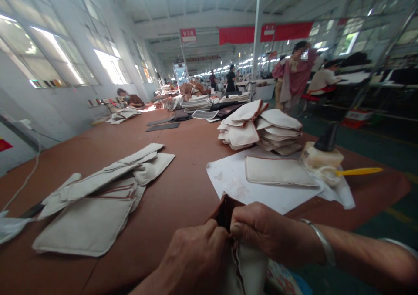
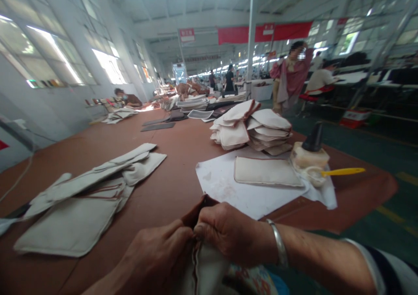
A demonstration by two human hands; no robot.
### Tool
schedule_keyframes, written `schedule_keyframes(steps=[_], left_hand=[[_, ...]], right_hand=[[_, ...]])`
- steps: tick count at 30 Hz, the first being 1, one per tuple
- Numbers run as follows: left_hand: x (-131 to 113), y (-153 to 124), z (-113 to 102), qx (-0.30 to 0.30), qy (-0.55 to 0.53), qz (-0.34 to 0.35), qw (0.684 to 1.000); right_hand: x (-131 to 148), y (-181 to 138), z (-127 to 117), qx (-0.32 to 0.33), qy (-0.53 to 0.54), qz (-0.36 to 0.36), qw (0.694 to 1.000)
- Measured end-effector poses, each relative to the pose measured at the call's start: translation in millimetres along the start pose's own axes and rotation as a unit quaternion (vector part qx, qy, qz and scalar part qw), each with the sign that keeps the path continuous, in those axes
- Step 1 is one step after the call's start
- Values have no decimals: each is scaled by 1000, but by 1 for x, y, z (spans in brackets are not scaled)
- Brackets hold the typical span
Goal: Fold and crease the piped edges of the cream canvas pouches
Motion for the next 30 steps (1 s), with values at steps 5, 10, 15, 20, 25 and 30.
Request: schedule_keyframes(steps=[5,10,15,20,25,30], left_hand=[[-1,2,-5,-2,55,10,998],[2,2,-6,13,55,-15,998],[-1,-6,5,-49,52,-25,997],[0,-13,7,-160,-36,-56,985],[0,-16,2,-153,-73,-17,985],[1,-14,-4,-192,-11,65,979]], right_hand=[[-1,2,4,-2,25,4,1000],[-1,3,9,-24,75,8,997],[0,0,11,-30,72,8,997],[-4,-4,14,-24,87,9,996],[-5,-7,14,-24,140,20,990],[-11,-5,14,-23,213,35,976]])
Point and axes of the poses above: each hand's wrist, its own y-axis towards the middle knuckle, its own z-axis out of the palm, x = y × z, the point moved 3 cm from there along y, towards the middle knuckle, and after that the axes turned 12 degrees about -z, right-handed, at the moved point
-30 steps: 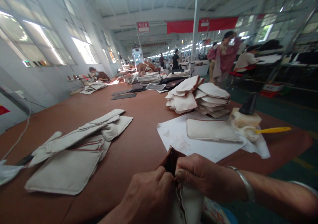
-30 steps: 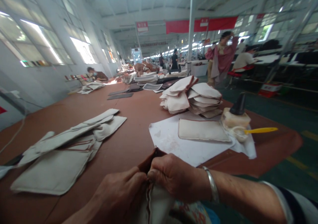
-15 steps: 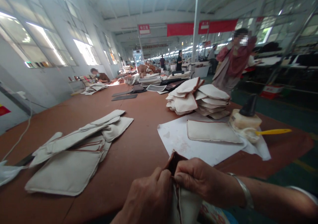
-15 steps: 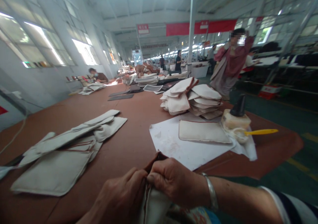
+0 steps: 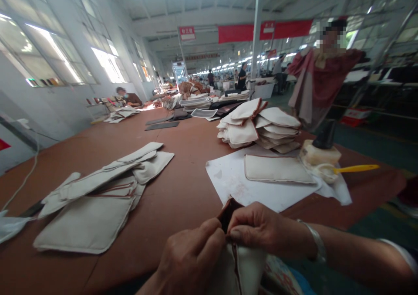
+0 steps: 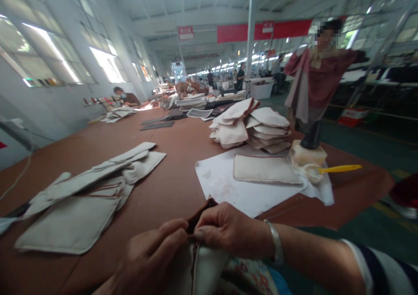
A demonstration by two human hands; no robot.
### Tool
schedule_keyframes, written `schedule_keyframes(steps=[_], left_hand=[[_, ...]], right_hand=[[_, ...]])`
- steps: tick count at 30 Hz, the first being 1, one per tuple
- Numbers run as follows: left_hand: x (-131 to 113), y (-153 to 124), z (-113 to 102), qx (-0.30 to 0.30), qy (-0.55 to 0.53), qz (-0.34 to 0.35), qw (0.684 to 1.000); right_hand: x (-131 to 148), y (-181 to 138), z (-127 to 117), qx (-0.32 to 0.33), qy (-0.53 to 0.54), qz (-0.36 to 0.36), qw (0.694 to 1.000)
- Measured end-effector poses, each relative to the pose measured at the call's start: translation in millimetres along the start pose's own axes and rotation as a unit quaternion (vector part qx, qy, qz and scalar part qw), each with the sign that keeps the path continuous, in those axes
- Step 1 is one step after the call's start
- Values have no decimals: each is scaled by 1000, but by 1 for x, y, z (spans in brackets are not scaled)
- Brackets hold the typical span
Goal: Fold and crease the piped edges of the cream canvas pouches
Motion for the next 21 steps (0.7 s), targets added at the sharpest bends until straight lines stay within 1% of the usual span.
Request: schedule_keyframes(steps=[2,4,6,8,9,10,11,12,14,15,16,18,21], left_hand=[[2,-1,0,-12,16,31,999],[5,-3,1,2,-3,40,999],[10,-5,4,61,-59,3,996],[16,-4,4,132,-144,-86,977],[18,-3,3,164,-197,-138,957],[20,-1,2,193,-253,-191,929],[20,1,1,221,-308,-242,893],[20,4,0,254,-361,-290,849],[18,8,2,320,-442,-374,750],[17,8,3,337,-466,-412,707],[16,8,6,346,-480,-443,674],[16,7,11,336,-503,-485,631],[14,3,17,305,-572,-503,571]], right_hand=[[-1,1,-1,-16,-19,9,1000],[0,2,-2,-33,-54,15,998],[2,2,-1,-36,-78,19,996],[5,3,0,-34,-87,17,995],[6,3,1,-36,-87,16,995],[6,3,2,-38,-86,14,995],[7,4,2,-42,-82,12,996],[8,4,3,-46,-76,9,996],[9,5,4,-53,-62,3,997],[10,6,4,-54,-56,0,997],[11,6,4,-54,-51,-2,997],[12,7,2,-49,-34,-7,998],[11,6,0,-18,49,-23,998]])
Point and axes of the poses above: each hand's wrist, its own y-axis towards the middle knuckle, its own z-axis out of the palm, x = y × z, the point moved 3 cm from there along y, towards the middle knuckle, and after that the axes turned 12 degrees about -z, right-handed, at the moved point
